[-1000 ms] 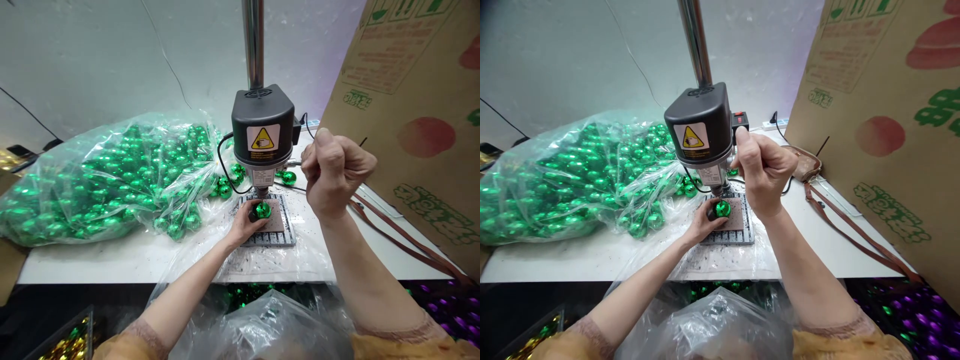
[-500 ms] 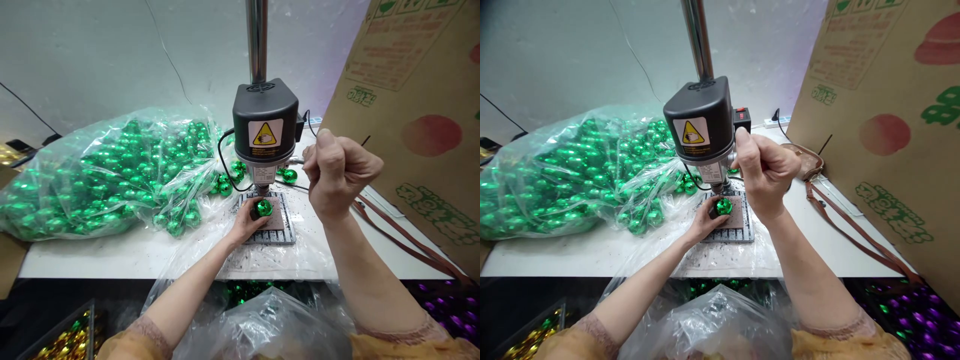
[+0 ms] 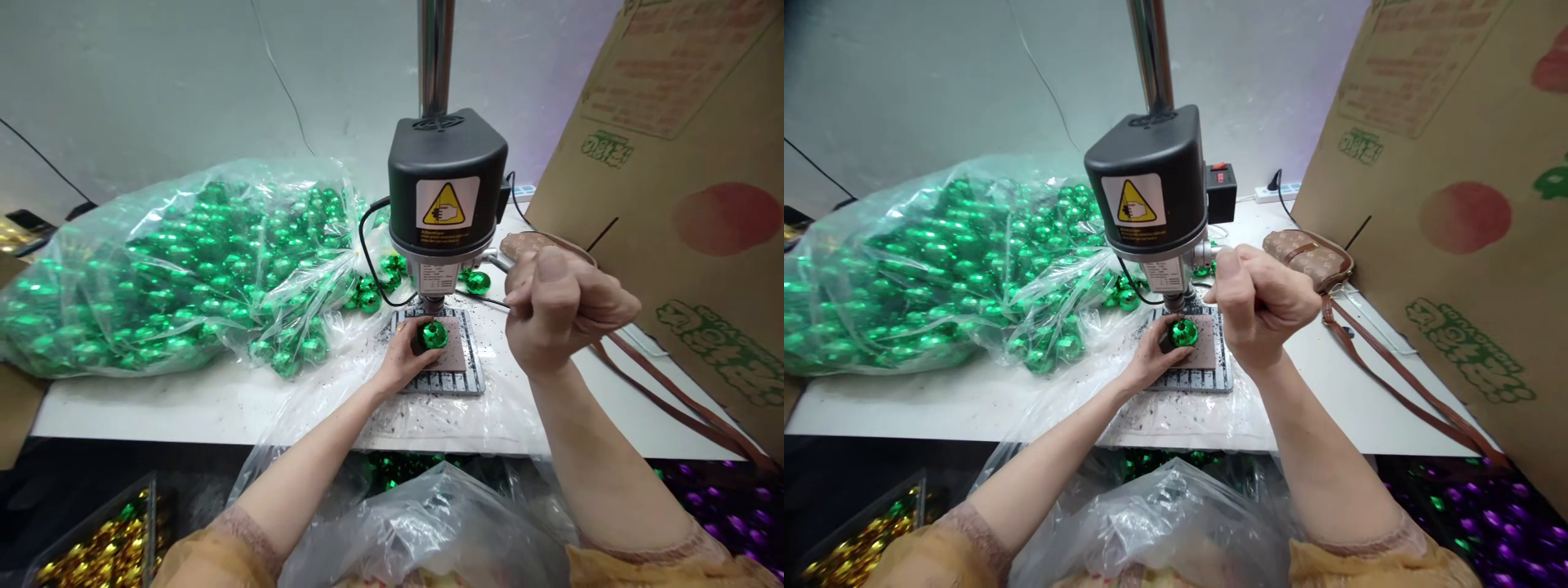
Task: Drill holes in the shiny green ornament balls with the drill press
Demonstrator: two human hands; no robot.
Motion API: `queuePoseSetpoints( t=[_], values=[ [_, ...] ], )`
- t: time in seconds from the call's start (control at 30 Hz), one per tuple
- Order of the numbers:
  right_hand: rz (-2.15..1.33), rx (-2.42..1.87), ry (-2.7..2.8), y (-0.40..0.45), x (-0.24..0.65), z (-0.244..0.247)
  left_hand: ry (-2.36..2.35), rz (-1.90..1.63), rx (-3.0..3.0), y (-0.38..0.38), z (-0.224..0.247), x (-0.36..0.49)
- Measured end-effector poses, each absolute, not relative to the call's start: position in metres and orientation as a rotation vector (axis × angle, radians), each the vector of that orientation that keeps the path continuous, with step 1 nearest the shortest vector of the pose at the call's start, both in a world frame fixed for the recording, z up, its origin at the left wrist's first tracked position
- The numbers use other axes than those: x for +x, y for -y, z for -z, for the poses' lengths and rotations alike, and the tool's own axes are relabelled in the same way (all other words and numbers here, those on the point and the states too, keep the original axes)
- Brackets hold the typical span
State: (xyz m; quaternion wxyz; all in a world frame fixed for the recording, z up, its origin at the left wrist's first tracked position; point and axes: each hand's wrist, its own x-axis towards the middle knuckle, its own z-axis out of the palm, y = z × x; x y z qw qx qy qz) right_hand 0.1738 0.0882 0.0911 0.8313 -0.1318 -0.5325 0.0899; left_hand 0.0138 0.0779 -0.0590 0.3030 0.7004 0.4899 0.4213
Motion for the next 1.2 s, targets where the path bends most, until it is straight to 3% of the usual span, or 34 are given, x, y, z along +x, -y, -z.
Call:
queuePoseSetpoints(
  t=[1.2],
  values=[
    [-0.062, -0.239, 1.262, -0.087, 0.182, -0.059, -1.287, -1.153, 1.86, -0.08, 0.067, 0.013]
  ],
)
